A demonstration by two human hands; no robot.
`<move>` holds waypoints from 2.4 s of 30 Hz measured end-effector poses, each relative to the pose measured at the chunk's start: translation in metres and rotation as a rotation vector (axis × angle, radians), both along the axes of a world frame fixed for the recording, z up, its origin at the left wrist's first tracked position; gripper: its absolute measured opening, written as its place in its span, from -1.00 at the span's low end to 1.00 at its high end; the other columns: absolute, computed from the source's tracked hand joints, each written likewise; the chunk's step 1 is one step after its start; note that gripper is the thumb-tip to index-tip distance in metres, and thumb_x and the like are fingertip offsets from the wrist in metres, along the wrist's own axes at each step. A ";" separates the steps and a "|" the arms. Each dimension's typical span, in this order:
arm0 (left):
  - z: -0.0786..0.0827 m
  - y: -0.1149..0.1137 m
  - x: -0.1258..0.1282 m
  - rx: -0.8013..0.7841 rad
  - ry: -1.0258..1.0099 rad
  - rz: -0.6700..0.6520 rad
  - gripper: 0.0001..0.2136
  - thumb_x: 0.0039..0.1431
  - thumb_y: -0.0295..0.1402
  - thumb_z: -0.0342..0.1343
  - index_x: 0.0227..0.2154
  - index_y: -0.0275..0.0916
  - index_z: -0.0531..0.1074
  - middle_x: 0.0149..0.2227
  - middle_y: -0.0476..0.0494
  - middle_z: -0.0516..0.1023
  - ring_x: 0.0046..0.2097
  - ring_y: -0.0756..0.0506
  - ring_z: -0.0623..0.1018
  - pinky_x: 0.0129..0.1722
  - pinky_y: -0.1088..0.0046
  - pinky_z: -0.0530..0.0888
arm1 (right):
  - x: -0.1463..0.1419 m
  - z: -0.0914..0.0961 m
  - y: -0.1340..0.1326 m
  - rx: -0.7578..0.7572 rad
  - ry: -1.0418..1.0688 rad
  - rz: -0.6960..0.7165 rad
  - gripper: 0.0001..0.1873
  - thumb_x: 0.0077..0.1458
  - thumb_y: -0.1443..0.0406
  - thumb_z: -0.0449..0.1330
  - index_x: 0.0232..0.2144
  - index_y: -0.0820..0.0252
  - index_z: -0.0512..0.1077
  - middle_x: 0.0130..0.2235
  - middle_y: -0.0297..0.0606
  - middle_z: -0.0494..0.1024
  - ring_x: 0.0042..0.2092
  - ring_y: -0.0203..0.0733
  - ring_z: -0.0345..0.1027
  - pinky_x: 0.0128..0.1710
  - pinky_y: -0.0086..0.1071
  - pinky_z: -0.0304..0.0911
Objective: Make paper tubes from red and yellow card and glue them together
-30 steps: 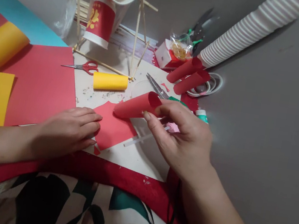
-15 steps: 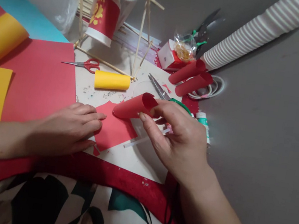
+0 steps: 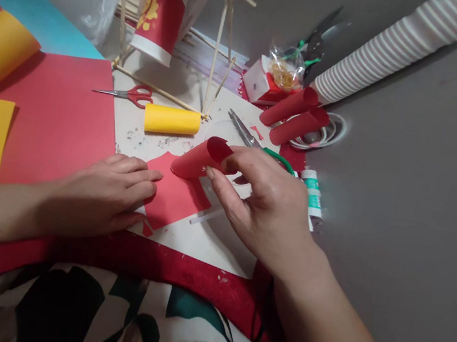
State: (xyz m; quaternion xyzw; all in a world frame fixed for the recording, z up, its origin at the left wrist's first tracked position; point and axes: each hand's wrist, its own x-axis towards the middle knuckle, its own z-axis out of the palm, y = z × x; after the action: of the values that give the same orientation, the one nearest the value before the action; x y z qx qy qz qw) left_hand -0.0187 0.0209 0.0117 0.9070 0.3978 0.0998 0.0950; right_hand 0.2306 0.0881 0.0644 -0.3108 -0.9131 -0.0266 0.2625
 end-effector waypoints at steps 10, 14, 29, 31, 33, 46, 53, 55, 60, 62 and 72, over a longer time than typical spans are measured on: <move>-0.001 0.000 -0.001 0.003 -0.010 -0.003 -0.83 0.21 -0.31 0.16 -0.20 -0.26 0.40 0.09 -0.30 0.55 0.05 -0.33 0.51 -0.10 0.14 0.43 | -0.002 -0.002 0.003 -0.021 -0.017 0.006 -0.85 0.20 0.30 0.29 -0.32 0.15 0.36 -0.36 -0.29 0.54 -0.41 -0.30 0.38 -0.55 -0.45 0.20; 0.000 0.001 -0.001 -0.031 -0.034 0.010 -0.81 0.18 -0.30 0.19 -0.20 -0.25 0.39 0.10 -0.28 0.54 0.06 -0.33 0.49 -0.09 0.14 0.42 | -0.004 -0.006 0.004 -0.055 -0.033 0.030 -0.84 0.21 0.28 0.28 -0.31 0.16 0.34 -0.38 -0.27 0.52 -0.40 -0.28 0.37 -0.56 -0.44 0.14; 0.036 0.023 0.001 -0.528 -0.380 0.312 -0.47 0.07 -0.21 0.22 0.13 -0.13 0.36 0.05 -0.18 0.57 -0.03 -0.25 0.59 -0.09 0.20 0.52 | -0.007 -0.015 0.005 -0.131 0.027 0.062 -0.85 0.24 0.27 0.23 -0.32 0.15 0.31 -0.40 -0.30 0.45 -0.41 -0.24 0.36 -0.45 -0.38 0.24; 0.040 0.037 0.003 -0.494 -0.391 0.308 -0.40 0.02 -0.29 0.26 0.18 -0.12 0.33 0.13 -0.19 0.53 0.06 -0.27 0.57 0.01 0.18 0.51 | -0.007 -0.016 0.005 -0.124 0.044 0.070 -0.85 0.24 0.27 0.22 -0.33 0.15 0.31 -0.40 -0.30 0.46 -0.42 -0.24 0.36 -0.46 -0.38 0.23; 0.040 0.053 0.006 -0.480 -0.435 0.248 -0.33 -0.02 -0.33 0.29 0.22 -0.12 0.30 0.20 -0.21 0.47 0.16 -0.28 0.52 0.11 0.16 0.47 | -0.007 -0.016 0.005 -0.149 0.058 0.076 -0.85 0.24 0.28 0.22 -0.34 0.16 0.31 -0.40 -0.29 0.46 -0.42 -0.24 0.36 -0.47 -0.38 0.24; 0.018 0.110 0.031 -0.665 -0.731 -0.164 -0.23 -0.10 -0.36 0.42 0.24 -0.12 0.31 0.17 -0.19 0.51 0.25 -0.30 0.48 0.23 0.11 0.44 | -0.003 -0.018 0.009 -0.262 0.072 0.035 -0.79 0.20 0.25 0.15 -0.13 0.20 0.38 -0.21 -0.17 0.57 -0.32 -0.16 0.45 -0.36 -0.33 0.32; 0.016 0.108 0.036 -0.721 -0.818 -0.149 -0.44 -0.11 -0.31 0.46 0.02 -0.20 0.49 0.01 -0.19 0.62 0.12 -0.31 0.58 0.13 0.06 0.53 | 0.000 -0.012 0.009 -0.433 0.081 0.039 -0.38 0.17 0.29 0.14 0.28 0.08 0.21 0.07 -0.16 0.55 -0.12 -0.11 0.50 -0.15 -0.25 0.40; 0.020 0.108 0.036 -0.694 -0.781 -0.165 -0.42 -0.09 -0.29 0.46 0.04 -0.19 0.47 0.03 -0.21 0.61 0.13 -0.32 0.57 0.14 0.05 0.52 | 0.002 -0.007 0.009 -0.454 0.117 0.046 -0.32 0.18 0.28 0.15 0.33 0.01 0.15 0.14 -0.18 0.50 -0.06 -0.12 0.50 -0.15 -0.27 0.42; 0.027 0.108 0.031 -0.634 -0.728 -0.117 -0.22 -0.15 -0.31 0.51 0.20 -0.12 0.37 0.02 -0.21 0.61 0.10 -0.31 0.59 0.09 0.09 0.56 | 0.014 0.008 0.006 -0.435 0.241 0.038 -0.35 0.21 0.25 0.12 0.33 0.04 0.16 0.30 -0.16 0.34 0.08 -0.10 0.47 -0.17 -0.33 0.44; 0.029 0.109 0.028 -0.616 -0.734 -0.085 -0.12 -0.22 -0.33 0.54 0.24 -0.11 0.32 -0.01 -0.16 0.63 0.03 -0.28 0.63 0.04 0.17 0.59 | 0.021 0.014 0.003 -0.423 0.265 -0.020 -0.38 0.22 0.20 0.11 0.31 0.04 0.19 0.30 -0.19 0.33 0.09 -0.11 0.48 -0.17 -0.33 0.44; 0.020 0.111 0.025 -0.680 -0.745 -0.086 -0.08 -0.11 -0.28 0.49 0.32 0.04 0.19 -0.13 -0.07 0.60 -0.02 -0.22 0.62 0.02 0.14 0.60 | 0.036 0.014 0.013 -0.387 0.195 -0.176 -0.49 0.26 0.22 0.16 0.23 0.05 0.26 0.05 -0.39 0.54 -0.11 -0.29 0.53 -0.09 -0.35 0.34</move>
State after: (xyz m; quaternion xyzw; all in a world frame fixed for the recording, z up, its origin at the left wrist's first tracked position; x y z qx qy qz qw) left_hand 0.0067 0.1314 0.0318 0.7431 0.3093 0.2773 0.5246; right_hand 0.2663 0.1007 0.0784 -0.4347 -0.8409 0.1564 0.2819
